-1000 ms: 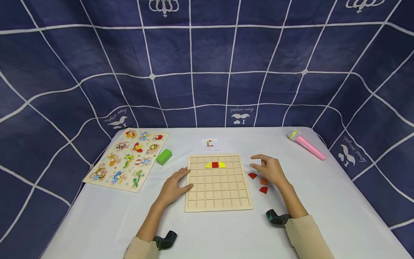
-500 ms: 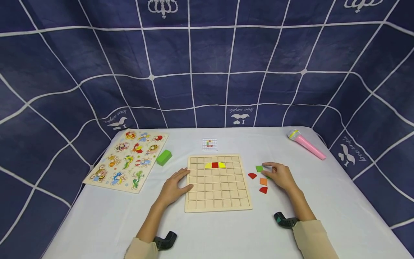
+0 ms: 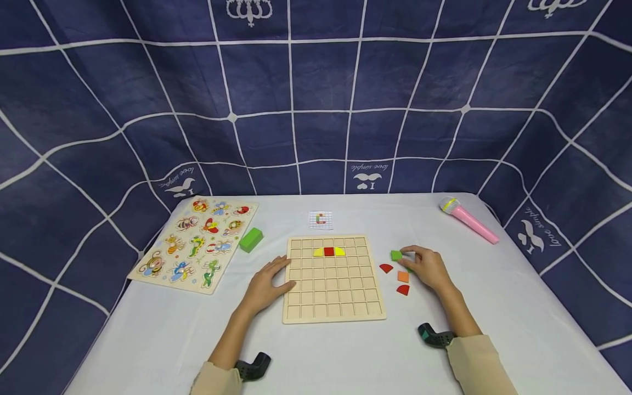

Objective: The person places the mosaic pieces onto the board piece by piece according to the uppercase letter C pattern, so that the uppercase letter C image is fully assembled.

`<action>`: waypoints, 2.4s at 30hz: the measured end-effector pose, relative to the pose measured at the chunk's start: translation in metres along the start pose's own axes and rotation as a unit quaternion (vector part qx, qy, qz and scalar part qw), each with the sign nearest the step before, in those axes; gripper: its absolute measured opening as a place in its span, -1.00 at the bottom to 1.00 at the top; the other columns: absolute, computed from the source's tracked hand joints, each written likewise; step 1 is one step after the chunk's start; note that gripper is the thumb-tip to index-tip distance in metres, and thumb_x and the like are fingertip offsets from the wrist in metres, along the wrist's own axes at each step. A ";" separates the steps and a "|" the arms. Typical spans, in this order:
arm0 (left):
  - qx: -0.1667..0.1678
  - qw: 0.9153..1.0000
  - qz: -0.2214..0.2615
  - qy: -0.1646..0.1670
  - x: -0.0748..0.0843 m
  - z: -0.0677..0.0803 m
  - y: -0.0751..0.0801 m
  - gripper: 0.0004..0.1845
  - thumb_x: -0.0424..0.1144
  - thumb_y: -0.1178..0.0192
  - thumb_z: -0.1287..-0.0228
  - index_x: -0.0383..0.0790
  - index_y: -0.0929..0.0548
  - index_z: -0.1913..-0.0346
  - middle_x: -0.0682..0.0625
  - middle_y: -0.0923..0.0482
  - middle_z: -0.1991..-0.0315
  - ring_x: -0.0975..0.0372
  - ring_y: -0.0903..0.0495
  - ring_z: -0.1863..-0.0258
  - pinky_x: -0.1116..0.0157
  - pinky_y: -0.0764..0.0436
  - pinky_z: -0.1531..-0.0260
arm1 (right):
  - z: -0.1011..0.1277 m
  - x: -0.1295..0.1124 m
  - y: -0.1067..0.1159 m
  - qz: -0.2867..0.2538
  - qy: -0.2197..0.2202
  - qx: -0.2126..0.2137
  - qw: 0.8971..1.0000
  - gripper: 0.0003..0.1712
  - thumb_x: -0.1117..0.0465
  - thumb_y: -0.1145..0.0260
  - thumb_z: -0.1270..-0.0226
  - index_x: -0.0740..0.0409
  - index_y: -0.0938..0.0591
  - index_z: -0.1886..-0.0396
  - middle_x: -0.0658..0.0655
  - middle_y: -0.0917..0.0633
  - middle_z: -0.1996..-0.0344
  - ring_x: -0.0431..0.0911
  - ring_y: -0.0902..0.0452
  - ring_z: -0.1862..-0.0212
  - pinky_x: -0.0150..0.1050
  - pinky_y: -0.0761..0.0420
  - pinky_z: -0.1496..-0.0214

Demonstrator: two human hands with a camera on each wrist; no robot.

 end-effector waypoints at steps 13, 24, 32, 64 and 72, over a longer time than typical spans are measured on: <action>-0.005 1.000 -0.001 0.001 0.002 0.000 0.001 -0.33 0.03 -0.32 -0.05 -0.10 -0.43 -0.25 0.00 -0.27 -0.32 0.10 -0.14 -0.35 0.03 -0.14 -0.29 | -0.018 -0.077 0.000 -0.025 0.078 0.041 0.996 -0.67 0.06 -0.43 -0.06 0.09 -0.67 0.18 -0.05 -0.26 0.81 -0.21 -0.09 0.74 -0.37 -0.09 0.76; -0.005 1.000 0.001 -0.002 0.002 0.001 0.001 -0.33 0.03 -0.33 -0.05 -0.11 -0.44 -0.25 -0.01 -0.28 -0.31 0.09 -0.15 -0.34 0.02 -0.15 -0.28 | -0.025 -0.139 -0.033 -0.052 0.103 0.040 0.992 -0.64 0.00 -0.40 -0.09 0.12 -0.68 0.19 -0.07 -0.30 0.83 -0.21 -0.13 0.74 -0.12 -0.44 0.40; -0.008 1.000 -0.002 -0.001 -0.001 0.000 0.000 -0.33 0.04 -0.32 -0.06 -0.10 -0.43 -0.25 0.00 -0.27 -0.32 0.10 -0.14 -0.35 0.04 -0.14 -0.29 | -0.023 -0.160 -0.075 -0.061 0.128 0.001 0.990 -0.67 0.04 -0.43 -0.07 0.09 -0.68 0.20 -0.09 -0.27 0.83 -0.25 -0.08 0.73 -0.33 -0.24 0.62; -0.005 1.000 0.003 0.001 0.000 -0.001 0.001 -0.33 0.03 -0.32 -0.06 -0.09 -0.44 -0.25 0.01 -0.27 -0.32 0.11 -0.14 -0.35 0.03 -0.16 -0.29 | -0.017 -0.154 -0.113 -0.041 0.104 -0.060 0.992 -0.63 0.00 -0.43 -0.05 0.04 -0.66 0.16 -0.09 -0.32 0.85 -0.25 -0.08 0.73 -0.35 -0.21 0.69; -0.004 1.000 0.006 0.002 0.001 0.000 0.001 -0.33 0.02 -0.33 -0.05 -0.10 -0.44 -0.24 0.00 -0.27 -0.32 0.11 -0.14 -0.35 0.04 -0.14 -0.29 | -0.010 -0.141 -0.084 -0.096 0.087 -0.067 0.989 -0.71 0.04 -0.37 -0.15 0.06 -0.66 0.18 -0.08 -0.29 0.85 -0.27 -0.09 0.79 -0.43 -0.16 0.78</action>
Point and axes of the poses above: each hand's wrist, its own z-axis away from the middle knuckle, its own y-axis out of the back of the hand, x = y × z, the point moved 8 cm from there along -z, towards the middle knuckle
